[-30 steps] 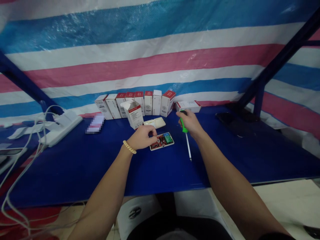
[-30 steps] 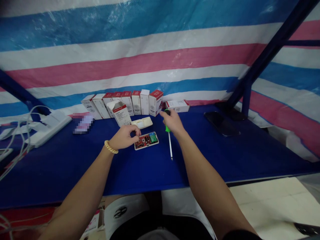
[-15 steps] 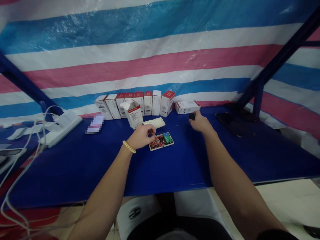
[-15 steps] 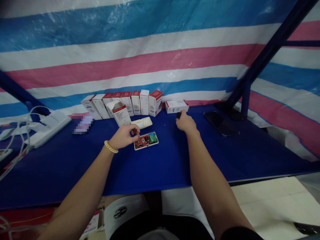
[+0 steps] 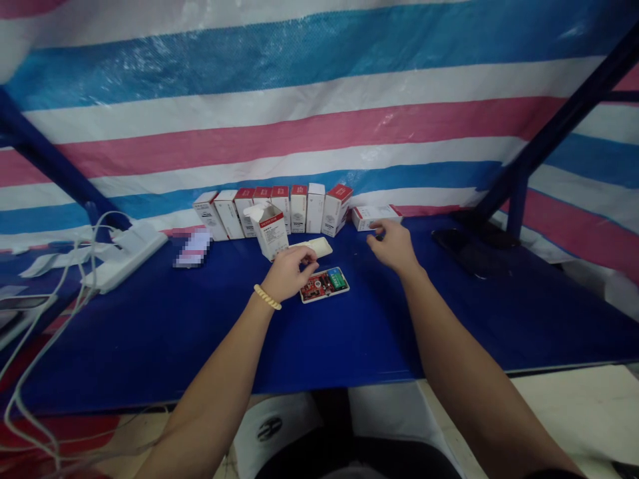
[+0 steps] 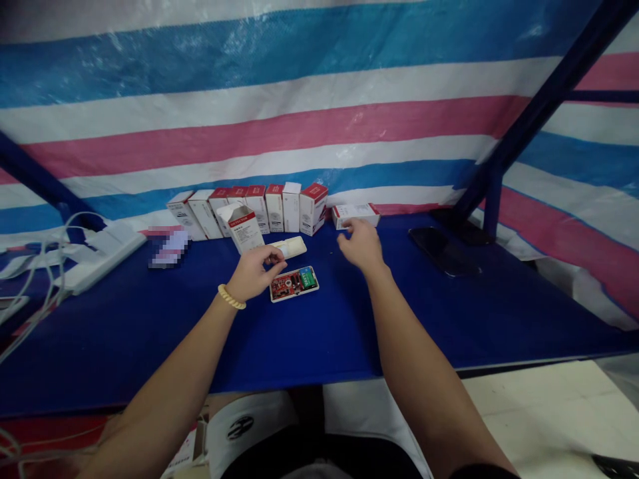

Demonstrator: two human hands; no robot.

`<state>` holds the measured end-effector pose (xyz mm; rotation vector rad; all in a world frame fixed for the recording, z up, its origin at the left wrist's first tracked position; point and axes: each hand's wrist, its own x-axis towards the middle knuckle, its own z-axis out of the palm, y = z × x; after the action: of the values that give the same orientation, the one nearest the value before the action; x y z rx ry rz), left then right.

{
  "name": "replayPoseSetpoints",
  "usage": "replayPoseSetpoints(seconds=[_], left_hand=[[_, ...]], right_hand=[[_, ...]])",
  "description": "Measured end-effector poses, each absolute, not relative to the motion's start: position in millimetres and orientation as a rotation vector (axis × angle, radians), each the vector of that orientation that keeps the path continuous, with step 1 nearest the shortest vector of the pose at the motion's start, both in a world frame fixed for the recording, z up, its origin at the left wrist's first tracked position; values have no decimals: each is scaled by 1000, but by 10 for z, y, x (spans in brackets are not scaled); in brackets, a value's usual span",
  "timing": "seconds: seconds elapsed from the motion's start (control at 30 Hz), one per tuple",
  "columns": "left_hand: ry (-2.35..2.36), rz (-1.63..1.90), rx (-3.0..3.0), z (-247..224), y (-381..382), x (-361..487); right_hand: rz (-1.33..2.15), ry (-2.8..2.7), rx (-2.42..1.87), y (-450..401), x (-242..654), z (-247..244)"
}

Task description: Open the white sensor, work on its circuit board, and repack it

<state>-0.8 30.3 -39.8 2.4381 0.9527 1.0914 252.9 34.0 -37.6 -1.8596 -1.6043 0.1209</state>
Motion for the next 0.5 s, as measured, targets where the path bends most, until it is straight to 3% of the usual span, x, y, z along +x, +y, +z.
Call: replayPoseSetpoints(seconds=[0.2,0.5], left_hand=[[932,1122,2150,-449,273,96],[759,967,1518,-540,388,40]], right_hand=[[379,-2075,-1052,122,2012,-316],[517,-2073,-974,91,1897,-350]])
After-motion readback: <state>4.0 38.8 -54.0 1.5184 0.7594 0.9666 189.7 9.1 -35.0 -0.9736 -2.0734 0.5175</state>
